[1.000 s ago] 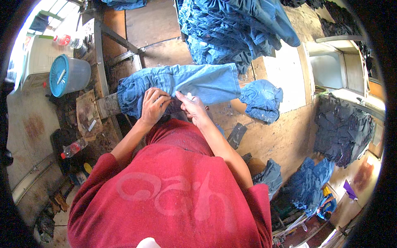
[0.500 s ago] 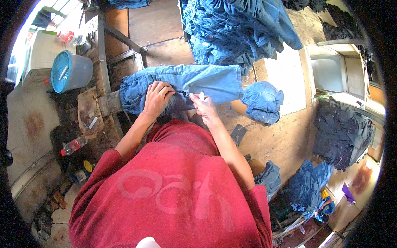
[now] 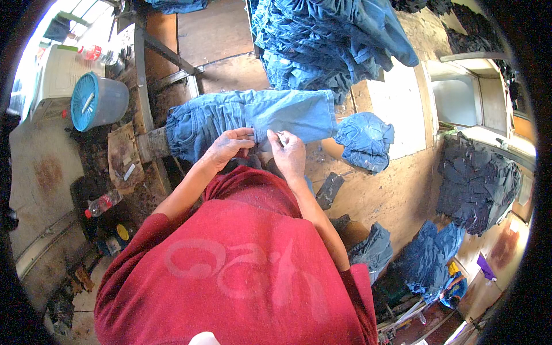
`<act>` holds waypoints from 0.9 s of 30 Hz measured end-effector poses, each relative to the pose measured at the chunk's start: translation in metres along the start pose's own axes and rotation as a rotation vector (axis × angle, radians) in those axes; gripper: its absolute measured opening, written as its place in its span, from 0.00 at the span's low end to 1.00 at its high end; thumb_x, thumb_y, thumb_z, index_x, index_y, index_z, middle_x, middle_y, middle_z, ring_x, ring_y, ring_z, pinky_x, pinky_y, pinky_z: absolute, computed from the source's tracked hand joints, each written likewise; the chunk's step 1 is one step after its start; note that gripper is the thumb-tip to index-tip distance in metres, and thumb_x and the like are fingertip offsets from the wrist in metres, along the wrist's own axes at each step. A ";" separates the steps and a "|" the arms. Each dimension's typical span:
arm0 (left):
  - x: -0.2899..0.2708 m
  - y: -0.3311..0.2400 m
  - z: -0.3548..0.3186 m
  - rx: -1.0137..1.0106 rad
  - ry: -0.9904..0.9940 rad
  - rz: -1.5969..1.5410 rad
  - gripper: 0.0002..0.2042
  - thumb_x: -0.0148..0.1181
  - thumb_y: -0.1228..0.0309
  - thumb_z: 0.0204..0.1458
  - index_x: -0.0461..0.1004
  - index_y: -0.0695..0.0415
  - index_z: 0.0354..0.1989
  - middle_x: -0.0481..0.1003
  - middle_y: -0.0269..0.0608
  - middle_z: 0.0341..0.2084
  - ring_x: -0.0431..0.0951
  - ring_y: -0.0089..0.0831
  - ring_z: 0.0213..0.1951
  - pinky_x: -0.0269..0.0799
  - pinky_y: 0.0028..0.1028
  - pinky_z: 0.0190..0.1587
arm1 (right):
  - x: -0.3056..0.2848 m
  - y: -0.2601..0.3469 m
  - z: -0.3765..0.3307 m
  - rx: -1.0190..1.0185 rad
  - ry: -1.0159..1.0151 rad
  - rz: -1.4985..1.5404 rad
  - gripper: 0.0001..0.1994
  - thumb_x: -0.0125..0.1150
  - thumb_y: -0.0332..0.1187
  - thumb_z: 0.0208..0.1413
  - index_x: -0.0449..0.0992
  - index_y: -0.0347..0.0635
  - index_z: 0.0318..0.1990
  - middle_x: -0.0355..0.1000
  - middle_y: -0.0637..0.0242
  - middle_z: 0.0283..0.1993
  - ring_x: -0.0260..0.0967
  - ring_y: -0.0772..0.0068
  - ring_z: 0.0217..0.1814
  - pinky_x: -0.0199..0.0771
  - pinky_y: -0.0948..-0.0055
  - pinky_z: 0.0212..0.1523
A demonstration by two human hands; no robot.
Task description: The person repeatedly scrapes seams on denim jeans using a small metal tool. They pick up a pair of jeans, place them on a cylindrical roller, scrape along the seams, then set the jeans aside and repeat with another pair.
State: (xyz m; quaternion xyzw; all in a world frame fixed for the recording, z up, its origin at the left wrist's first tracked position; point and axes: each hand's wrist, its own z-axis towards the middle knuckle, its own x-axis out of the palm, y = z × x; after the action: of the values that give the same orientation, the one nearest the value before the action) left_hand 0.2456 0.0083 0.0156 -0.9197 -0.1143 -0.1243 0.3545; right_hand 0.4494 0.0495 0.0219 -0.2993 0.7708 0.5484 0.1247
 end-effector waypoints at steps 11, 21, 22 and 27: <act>0.003 0.019 0.009 0.058 -0.071 -0.062 0.11 0.59 0.59 0.72 0.76 0.53 0.49 0.78 0.29 0.28 0.65 0.16 0.18 0.68 0.23 0.25 | 0.018 -0.021 0.008 -0.097 0.006 0.057 0.20 0.63 0.46 0.70 0.75 0.35 0.34 0.74 0.47 0.28 0.72 0.48 0.28 0.71 0.55 0.35; 0.012 0.009 0.005 0.020 -0.056 0.162 0.10 0.65 0.59 0.68 0.77 0.52 0.44 0.73 0.24 0.22 0.64 0.14 0.18 0.64 0.22 0.24 | 0.014 -0.023 0.009 -0.079 0.087 0.114 0.19 0.62 0.43 0.70 0.72 0.36 0.34 0.67 0.48 0.26 0.64 0.53 0.26 0.68 0.54 0.33; 0.013 0.010 0.007 0.027 -0.071 0.184 0.10 0.66 0.59 0.67 0.77 0.52 0.43 0.72 0.23 0.22 0.64 0.14 0.18 0.64 0.21 0.24 | 0.014 -0.023 0.008 -0.073 0.093 0.113 0.19 0.62 0.43 0.70 0.72 0.36 0.34 0.68 0.48 0.26 0.65 0.54 0.26 0.68 0.55 0.33; 0.005 0.019 0.011 0.048 0.021 0.156 0.08 0.64 0.61 0.69 0.76 0.52 0.43 0.73 0.23 0.22 0.63 0.14 0.18 0.65 0.20 0.26 | 0.013 -0.027 0.008 -0.088 0.073 0.161 0.18 0.62 0.43 0.70 0.72 0.37 0.34 0.69 0.56 0.24 0.65 0.66 0.25 0.68 0.60 0.31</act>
State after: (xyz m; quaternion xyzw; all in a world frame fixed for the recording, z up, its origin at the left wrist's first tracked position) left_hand 0.2575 0.0028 -0.0023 -0.9157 -0.0417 -0.1032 0.3862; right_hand 0.4541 0.0471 -0.0086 -0.2612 0.7717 0.5786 0.0388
